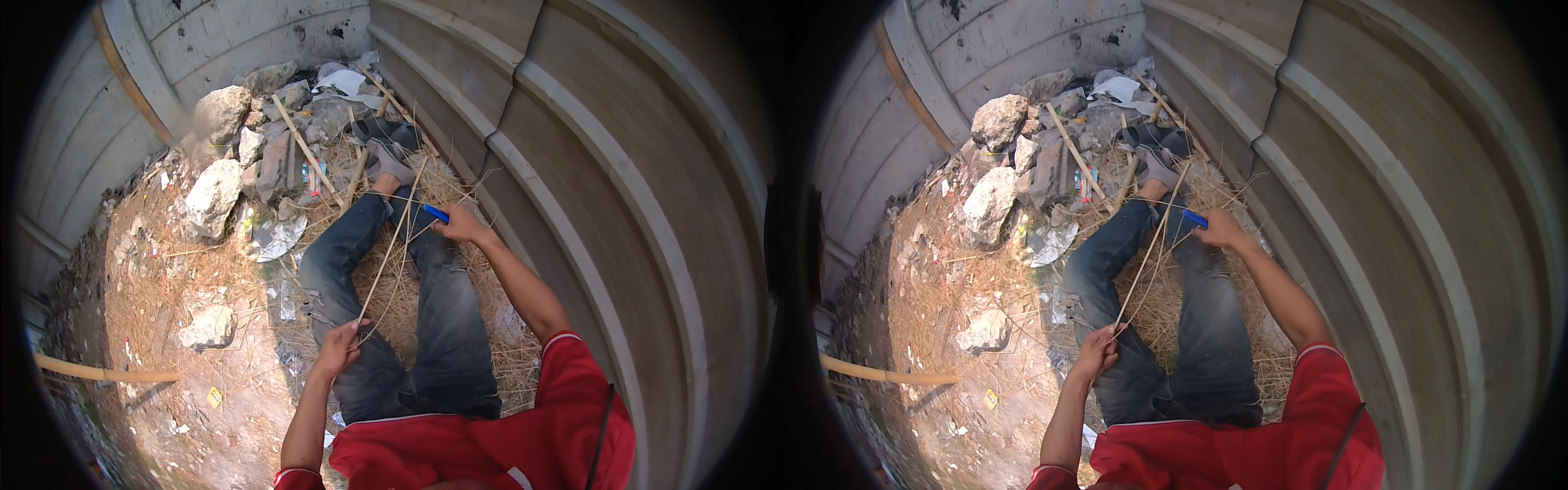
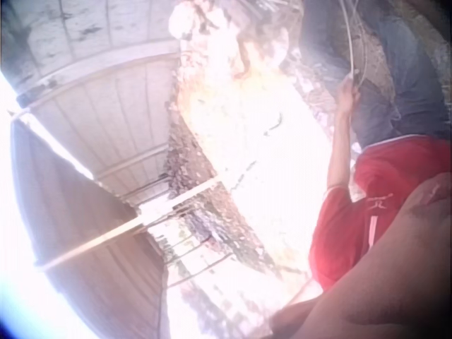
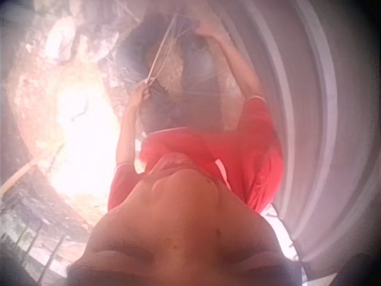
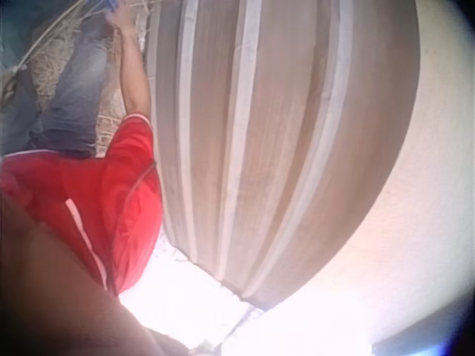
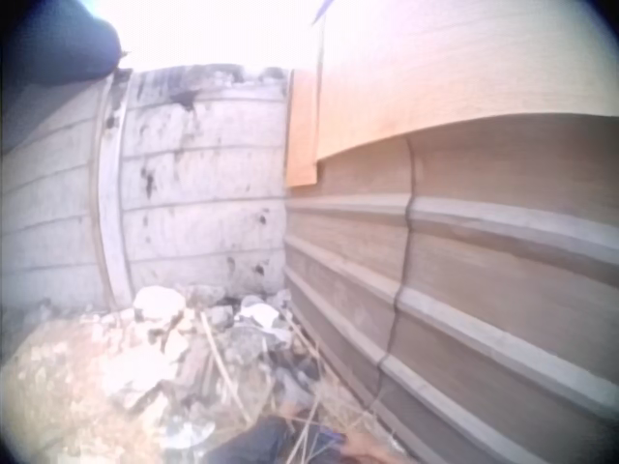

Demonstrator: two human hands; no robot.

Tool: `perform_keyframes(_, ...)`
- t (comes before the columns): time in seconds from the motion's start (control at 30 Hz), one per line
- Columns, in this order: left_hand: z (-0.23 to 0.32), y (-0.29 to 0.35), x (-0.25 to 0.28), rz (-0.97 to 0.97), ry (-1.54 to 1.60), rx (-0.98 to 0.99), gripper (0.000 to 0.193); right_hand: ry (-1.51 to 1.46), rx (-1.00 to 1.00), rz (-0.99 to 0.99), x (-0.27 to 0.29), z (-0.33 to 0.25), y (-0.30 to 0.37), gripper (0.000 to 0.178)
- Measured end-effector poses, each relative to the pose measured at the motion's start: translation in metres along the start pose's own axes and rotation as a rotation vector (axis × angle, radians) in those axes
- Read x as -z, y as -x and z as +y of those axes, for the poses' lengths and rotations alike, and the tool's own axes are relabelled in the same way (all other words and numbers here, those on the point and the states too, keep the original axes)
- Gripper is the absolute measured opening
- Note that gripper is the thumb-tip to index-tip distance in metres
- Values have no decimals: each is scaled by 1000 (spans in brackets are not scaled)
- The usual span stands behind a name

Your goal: The person sits on the ground and uses a blue utility knife to shave thin strips from a long bamboo stick. They hold the stick with their left hand and scrape the blade along its length with their right hand, creating fine shavings that fall onto their lap and the surrounding straw.

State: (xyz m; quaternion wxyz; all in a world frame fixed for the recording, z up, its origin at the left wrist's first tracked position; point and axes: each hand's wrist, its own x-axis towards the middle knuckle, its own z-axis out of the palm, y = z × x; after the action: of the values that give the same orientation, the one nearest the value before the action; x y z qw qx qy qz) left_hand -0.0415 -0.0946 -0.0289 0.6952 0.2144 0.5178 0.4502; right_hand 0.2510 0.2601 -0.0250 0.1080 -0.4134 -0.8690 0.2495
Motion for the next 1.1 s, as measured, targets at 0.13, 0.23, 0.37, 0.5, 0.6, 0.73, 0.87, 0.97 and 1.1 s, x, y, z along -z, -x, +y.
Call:
perform_keyframes(0.13,4,-1,-5,-32,-150,-36,41,-22,48,461,28,-17,10,39)
perform_keyframes(0.23,7,-2,-4,-64,-222,-32,41,45,224,428,36,-24,7,33)
perform_keyframes(0.37,14,-1,-5,-97,-202,36,40,242,302,100,45,4,-11,33)
perform_keyframes(0.5,18,7,-2,-87,-162,74,40,224,323,-44,54,3,-16,37)
perform_keyframes(0.6,21,6,0,-131,-161,114,40,193,292,-105,59,19,-18,38)
perform_keyframes(0.73,25,8,-3,-152,-232,124,40,-68,126,-153,70,39,-14,35)
perform_keyframes(0.87,17,-1,-1,-188,-317,75,39,-408,-24,-78,64,62,0,33)
perform_keyframes(0.97,15,0,-2,-183,-365,51,40,-714,-306,27,62,58,5,31)
perform_keyframes(1.1,7,1,-7,-126,-420,-52,40,-660,-282,208,60,56,12,40)
